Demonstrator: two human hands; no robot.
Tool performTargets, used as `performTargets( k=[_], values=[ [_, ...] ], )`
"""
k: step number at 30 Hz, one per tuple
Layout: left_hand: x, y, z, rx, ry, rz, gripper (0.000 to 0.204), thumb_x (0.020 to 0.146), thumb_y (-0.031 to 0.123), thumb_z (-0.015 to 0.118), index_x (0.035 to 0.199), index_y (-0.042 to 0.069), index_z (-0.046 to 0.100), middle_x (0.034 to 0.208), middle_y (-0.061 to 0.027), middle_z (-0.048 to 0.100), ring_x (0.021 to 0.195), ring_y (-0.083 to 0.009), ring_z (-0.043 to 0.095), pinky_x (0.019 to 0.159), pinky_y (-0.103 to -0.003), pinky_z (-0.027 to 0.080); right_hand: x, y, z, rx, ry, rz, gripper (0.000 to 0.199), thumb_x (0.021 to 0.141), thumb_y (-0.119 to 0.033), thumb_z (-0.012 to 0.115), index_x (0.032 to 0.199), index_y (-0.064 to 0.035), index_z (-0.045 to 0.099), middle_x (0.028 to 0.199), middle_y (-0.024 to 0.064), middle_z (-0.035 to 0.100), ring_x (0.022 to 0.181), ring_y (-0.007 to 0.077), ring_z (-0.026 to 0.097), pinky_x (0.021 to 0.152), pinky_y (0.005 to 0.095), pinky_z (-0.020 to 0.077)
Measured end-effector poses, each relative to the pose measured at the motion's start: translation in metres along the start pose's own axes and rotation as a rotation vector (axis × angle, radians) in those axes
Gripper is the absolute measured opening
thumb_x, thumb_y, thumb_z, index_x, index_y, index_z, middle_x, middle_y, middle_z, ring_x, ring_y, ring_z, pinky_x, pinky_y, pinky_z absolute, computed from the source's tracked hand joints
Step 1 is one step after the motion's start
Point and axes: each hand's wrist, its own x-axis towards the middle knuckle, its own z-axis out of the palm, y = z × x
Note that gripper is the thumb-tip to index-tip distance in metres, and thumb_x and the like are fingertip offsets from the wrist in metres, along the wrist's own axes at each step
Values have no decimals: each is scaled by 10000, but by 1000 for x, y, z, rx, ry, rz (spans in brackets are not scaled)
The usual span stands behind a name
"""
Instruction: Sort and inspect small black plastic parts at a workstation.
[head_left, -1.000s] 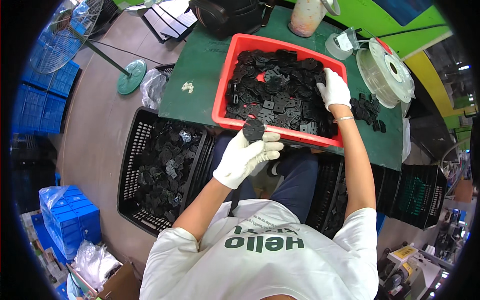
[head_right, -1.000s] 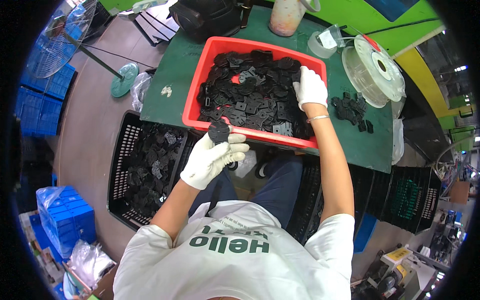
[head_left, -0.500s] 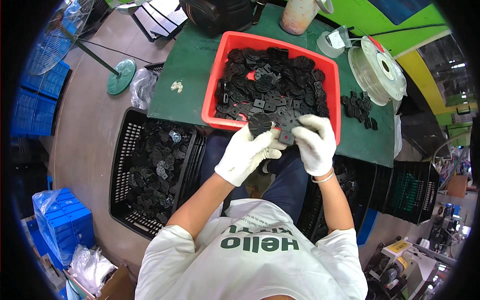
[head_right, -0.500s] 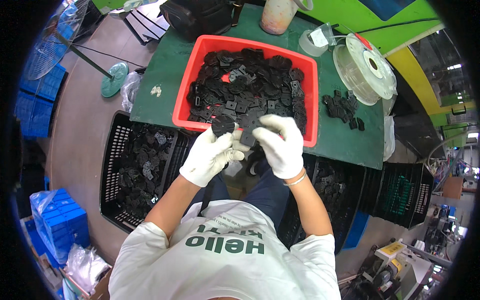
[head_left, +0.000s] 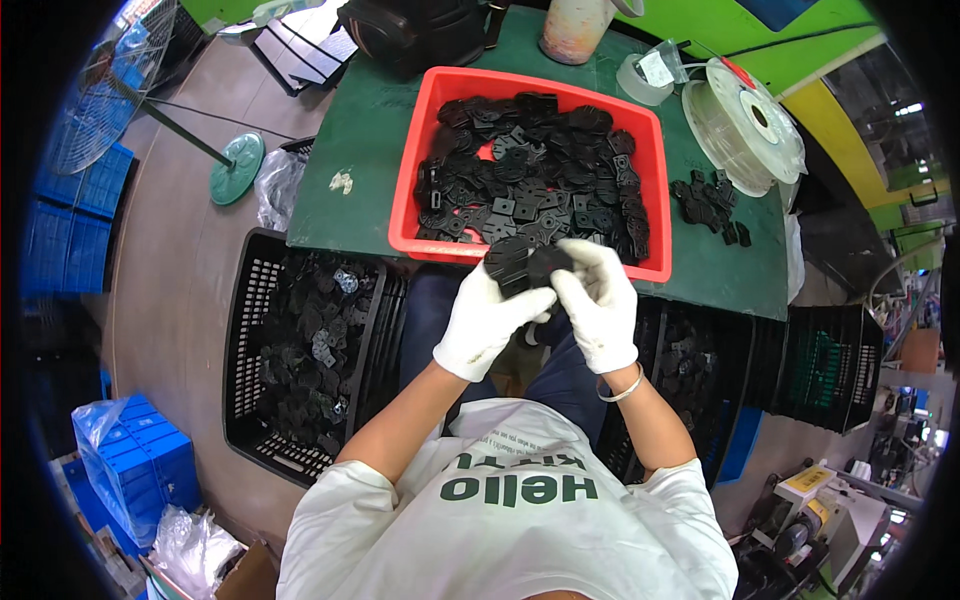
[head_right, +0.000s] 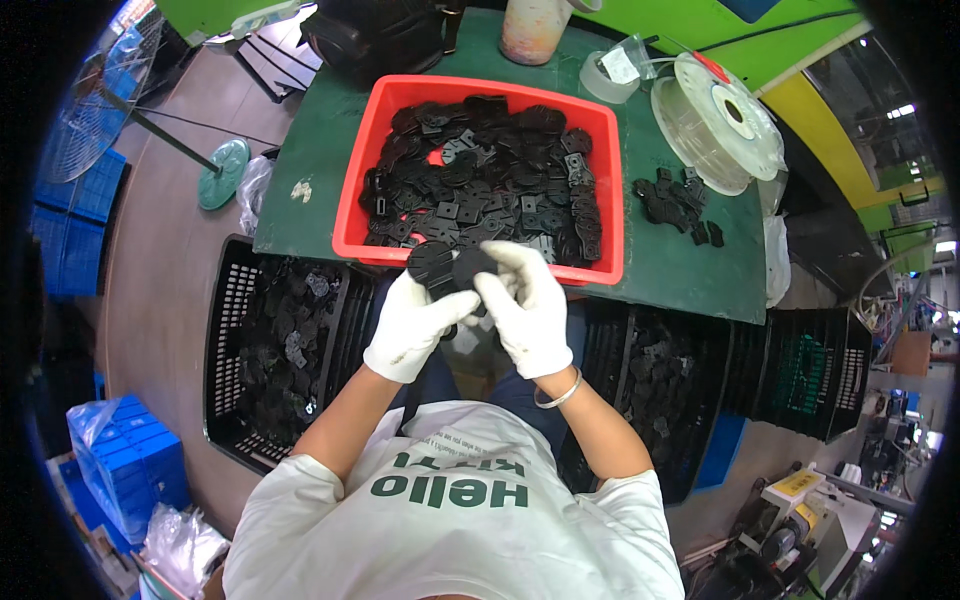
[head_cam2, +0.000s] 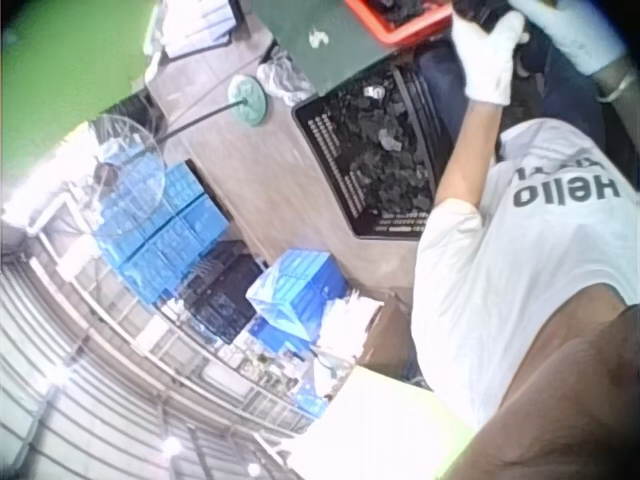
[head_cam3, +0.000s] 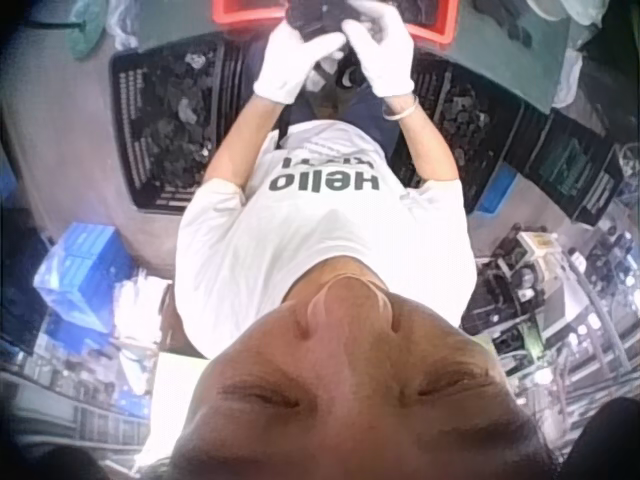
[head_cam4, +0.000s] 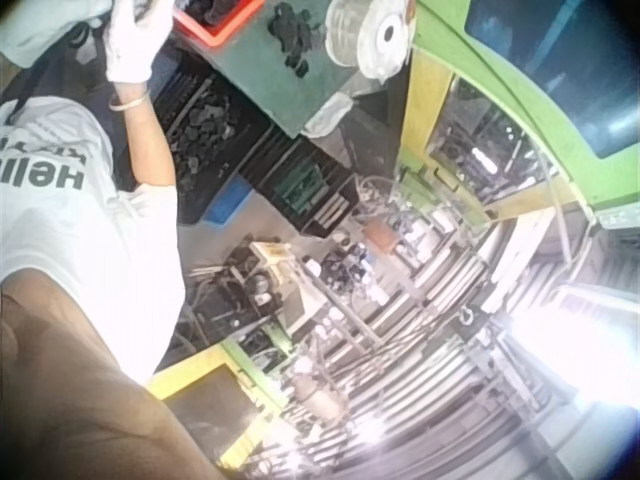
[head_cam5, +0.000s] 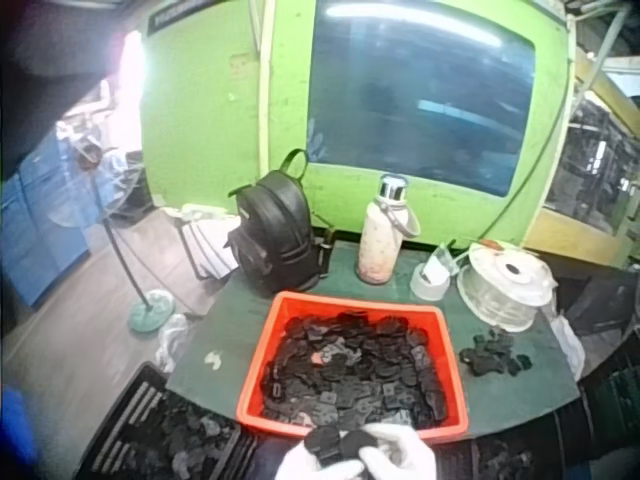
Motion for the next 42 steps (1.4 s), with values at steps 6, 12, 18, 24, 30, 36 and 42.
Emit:
performTargets(
  k=[6,12,18,24,30,36,42],
  values=[
    [-7,-4,-15,-278,-16,-102,211,840,20,590,1045,15,541,851,-61,584,691,-139,574,592,-262,475,69,-6,-27,-491,5,-426,182,846,-119,573,998,-39,630,854,114,617,774,261,603,686,336,474],
    [-2,1,-8,-219,28,-140,184,858,134,587,992,9,573,887,-88,619,685,-144,575,578,-261,476,164,33,-52,-1439,-70,-233,306,771,-320,651,946,-73,606,905,158,621,876,322,608,761,423,499],
    [2,17,-13,-310,96,-163,245,859,125,564,1049,-28,545,993,-181,617,864,-271,644,726,-381,562,154,32,-56,-1392,-29,-321,190,782,-235,627,886,-76,622,877,135,614,847,320,606,727,404,502],
    [23,23,-18,-366,70,-181,251,889,109,532,1103,-20,516,1033,-192,603,818,-237,645,665,-341,568,112,7,-62,-654,-25,-667,206,747,60,585,932,-25,614,917,130,624,828,279,629,746,324,496],
    [33,22,-8,-391,21,-241,247,906,136,531,1074,-45,531,1008,-185,615,815,-231,647,666,-336,566,81,-9,-54,-422,-106,-682,299,696,147,518,923,-14,628,1024,131,638,910,226,630,778,288,499],
    [32,17,-4,-357,-48,-251,281,915,176,537,1111,-25,529,1037,-166,611,861,-228,643,697,-327,561,76,-3,-51,-178,-88,-621,277,714,105,493,927,-7,631,1029,137,639,909,228,628,779,298,500],
    [19,13,-6,-331,-136,-312,298,893,123,565,1170,36,498,1024,-90,599,895,-205,635,674,-302,548,62,-10,-32,-506,-325,-806,261,677,18,568,913,-62,646,1032,119,650,854,280,630,744,332,514]
  ],
)
